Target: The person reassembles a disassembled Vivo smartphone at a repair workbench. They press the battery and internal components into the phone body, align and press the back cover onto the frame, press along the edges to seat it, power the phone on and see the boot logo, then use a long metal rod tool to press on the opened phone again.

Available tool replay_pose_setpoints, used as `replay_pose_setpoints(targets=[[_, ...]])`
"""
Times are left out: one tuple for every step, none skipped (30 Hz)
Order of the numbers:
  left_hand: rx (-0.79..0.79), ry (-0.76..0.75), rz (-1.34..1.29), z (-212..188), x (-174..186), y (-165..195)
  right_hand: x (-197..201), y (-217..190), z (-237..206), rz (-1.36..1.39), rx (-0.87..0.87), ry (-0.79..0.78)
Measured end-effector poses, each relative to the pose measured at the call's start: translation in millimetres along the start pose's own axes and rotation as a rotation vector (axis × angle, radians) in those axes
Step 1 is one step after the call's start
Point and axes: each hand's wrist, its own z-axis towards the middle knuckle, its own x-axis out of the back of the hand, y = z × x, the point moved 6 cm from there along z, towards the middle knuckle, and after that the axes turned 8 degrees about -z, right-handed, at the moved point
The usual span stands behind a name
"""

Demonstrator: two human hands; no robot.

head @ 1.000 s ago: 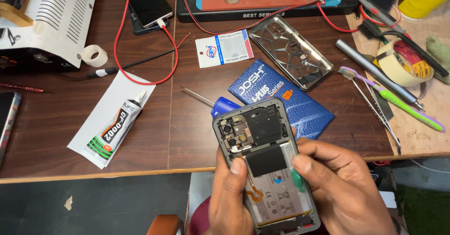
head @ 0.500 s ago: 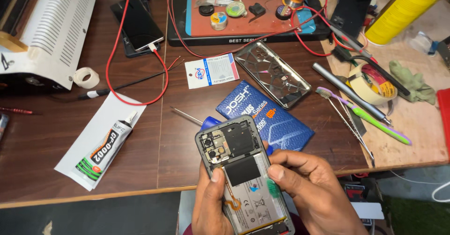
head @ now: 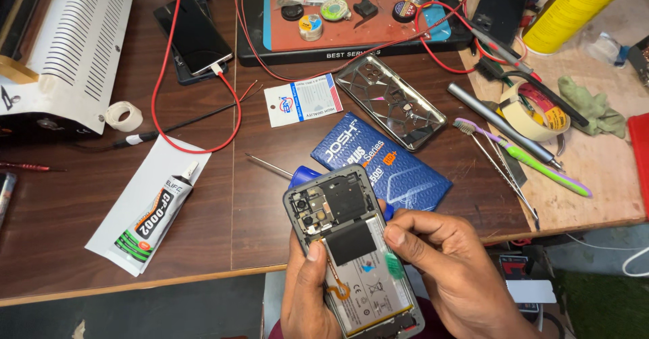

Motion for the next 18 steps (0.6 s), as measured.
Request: replay_pose_setpoints(targets=[[-0.012,0.005,0.016,0.5,-0.9,0.9,0.6,2.2,0.0,0.014,-0.025,0.021],[-0.023,0.012,0.033,0.7,-2.1,2.3,1.1,4.1,-0.7,0.013,-0.042,0.044],[-0.032,0.021,0.048,-0.1,-3.8,3.3,1.6,6.5,-1.9,0.012,-0.061,0.067],[-0.033,0.078,0.047,-1.2,-2.9,3.4,2.4,8.8,-3.0,0.011,-0.08,0.089],[-0.036,0.134,0.047,-2.4,-1.9,3.6,3.6,8.9,-5.1,-0.023,-0.065,0.109],[-0.04,0.192,0.047,-3.3,-0.3,4.2,5.0,9.2,-7.8,-0.058,-0.05,0.127],[-0.041,0.181,0.065,-2.7,-1.5,5.4,6.8,9.5,-8.7,-0.093,-0.035,0.142],[-0.04,0.17,0.083,-2.2,-2.1,6.2,6.0,10.2,-8.6,-0.083,-0.021,0.109],[-0.036,0.161,0.101,-2.1,-2.3,6.0,5.9,11.0,-9.0,-0.073,-0.01,0.08],[-0.034,0.125,0.096,-1.4,-3.2,5.4,6.1,11.7,-8.6,-0.064,0.004,0.052],[-0.033,0.087,0.092,0.0,-4.0,4.0,7.7,11.2,-8.2,-0.046,0.031,0.037],[-0.032,0.053,0.089,0.3,-4.3,2.8,9.3,10.8,-7.5,-0.026,0.056,0.021],[-0.033,0.045,0.127,-0.6,-2.2,3.2,10.2,11.1,-7.5,-0.005,0.075,0.001],[-0.037,0.033,0.167,-0.2,0.3,4.5,12.6,15.8,-6.9,0.019,0.02,0.009],[-0.041,0.019,0.205,0.5,2.3,5.4,15.1,20.1,-6.2,0.041,-0.031,0.019],[-0.041,0.038,0.182,-0.1,5.6,5.6,17.2,24.5,-6.8,0.061,-0.084,0.03],[-0.041,0.056,0.159,-0.5,8.5,5.7,17.4,26.7,-7.9,0.051,-0.102,0.012],[-0.041,0.072,0.137,-0.5,11.2,6.5,17.0,28.8,-9.3,0.043,-0.118,-0.006]])
